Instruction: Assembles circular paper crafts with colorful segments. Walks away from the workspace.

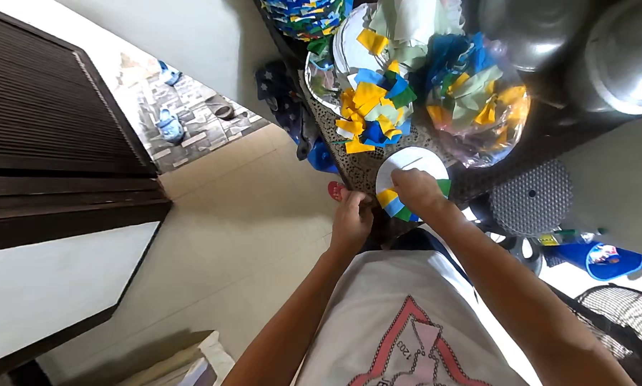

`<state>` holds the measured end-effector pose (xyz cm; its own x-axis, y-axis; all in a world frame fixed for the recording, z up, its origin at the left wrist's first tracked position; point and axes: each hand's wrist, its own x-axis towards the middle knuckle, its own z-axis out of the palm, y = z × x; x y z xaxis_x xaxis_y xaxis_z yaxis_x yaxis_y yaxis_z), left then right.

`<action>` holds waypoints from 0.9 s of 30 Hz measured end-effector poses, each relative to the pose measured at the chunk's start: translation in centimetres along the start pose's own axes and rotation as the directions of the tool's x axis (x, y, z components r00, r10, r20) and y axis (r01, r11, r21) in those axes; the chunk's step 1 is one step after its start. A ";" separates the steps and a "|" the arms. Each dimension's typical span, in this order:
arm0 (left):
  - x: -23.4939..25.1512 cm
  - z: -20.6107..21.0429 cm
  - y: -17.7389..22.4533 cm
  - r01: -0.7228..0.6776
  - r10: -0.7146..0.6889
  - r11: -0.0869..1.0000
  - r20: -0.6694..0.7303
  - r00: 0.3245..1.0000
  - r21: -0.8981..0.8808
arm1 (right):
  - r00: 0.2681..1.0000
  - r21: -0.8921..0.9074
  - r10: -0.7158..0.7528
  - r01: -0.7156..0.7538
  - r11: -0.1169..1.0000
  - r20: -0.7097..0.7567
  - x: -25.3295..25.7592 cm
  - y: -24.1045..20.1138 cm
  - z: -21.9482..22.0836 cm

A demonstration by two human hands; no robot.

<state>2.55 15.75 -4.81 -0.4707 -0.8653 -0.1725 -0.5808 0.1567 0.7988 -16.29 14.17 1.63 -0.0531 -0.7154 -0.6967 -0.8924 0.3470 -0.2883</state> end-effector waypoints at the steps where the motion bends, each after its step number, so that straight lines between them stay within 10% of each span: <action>1: -0.2 0.1 -0.1 -0.024 0.024 1.000 -0.012 1.000 0.012 | 1.000 -0.003 0.001 -0.001 1.000 0.001 0.0 0.0 0.0; 11: -1.3 0.9 -0.6 -0.368 0.369 0.893 0.048 0.928 0.260 | 0.999 -0.025 0.016 -0.015 1.000 0.045 0.2 -0.4 -0.4; 21: -1.1 0.7 -0.8 -0.407 0.385 0.855 0.132 0.913 0.321 | 0.902 0.093 -0.054 0.103 0.990 -0.428 -2.6 2.4 1.3; 27: -0.2 -0.4 0.8 -0.340 0.282 0.894 0.224 0.933 0.291 | 0.933 0.102 -0.026 0.066 0.993 -0.358 -2.7 2.7 2.8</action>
<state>2.46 15.87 -3.95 -0.7518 -0.6562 -0.0649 -0.5525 0.5730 0.6053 -17.25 18.74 0.86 -0.1871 -0.8937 -0.4077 -0.8437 0.3588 -0.3994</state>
